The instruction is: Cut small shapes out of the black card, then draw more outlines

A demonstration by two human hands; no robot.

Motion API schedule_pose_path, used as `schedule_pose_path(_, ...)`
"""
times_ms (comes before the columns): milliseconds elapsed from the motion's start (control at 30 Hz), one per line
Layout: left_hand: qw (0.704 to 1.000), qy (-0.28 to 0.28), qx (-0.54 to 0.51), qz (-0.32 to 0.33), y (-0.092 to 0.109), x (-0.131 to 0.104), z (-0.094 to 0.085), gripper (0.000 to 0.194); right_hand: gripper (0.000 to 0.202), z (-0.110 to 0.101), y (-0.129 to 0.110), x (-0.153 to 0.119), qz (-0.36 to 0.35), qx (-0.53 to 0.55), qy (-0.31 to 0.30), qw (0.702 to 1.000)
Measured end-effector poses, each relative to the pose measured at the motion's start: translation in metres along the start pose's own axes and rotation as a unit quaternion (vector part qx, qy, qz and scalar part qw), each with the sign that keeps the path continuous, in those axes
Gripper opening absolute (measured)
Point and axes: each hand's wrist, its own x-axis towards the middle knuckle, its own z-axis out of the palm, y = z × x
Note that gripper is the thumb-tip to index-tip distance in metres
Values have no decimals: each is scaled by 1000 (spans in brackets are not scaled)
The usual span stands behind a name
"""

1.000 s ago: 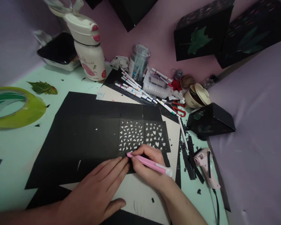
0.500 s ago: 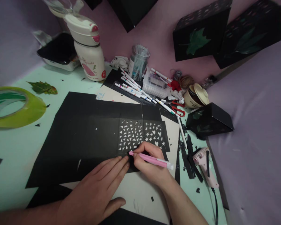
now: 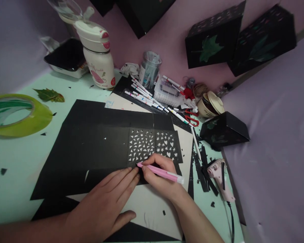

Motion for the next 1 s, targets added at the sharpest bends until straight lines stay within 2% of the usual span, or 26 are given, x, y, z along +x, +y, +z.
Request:
schedule_pose_path(233, 1000, -4, 2, -1, 0, 1, -1, 61, 5, 0, 0, 0, -2, -13, -2, 1000)
schedule_pose_path(500, 1000, -7, -8, -3, 1, -1, 0, 62, 9, 1, -2, 3, 27, -8, -8, 1000)
schedule_pose_path(800, 999, -32, -19, -1, 0, 0, -2, 64, 13, 0, 0, 4, 7, -8, 6, 1000)
schedule_pose_path(1000, 999, -19, -25, -7, 1, -1, 0, 64, 10, 2, 8, -1, -40, -22, 75, 996)
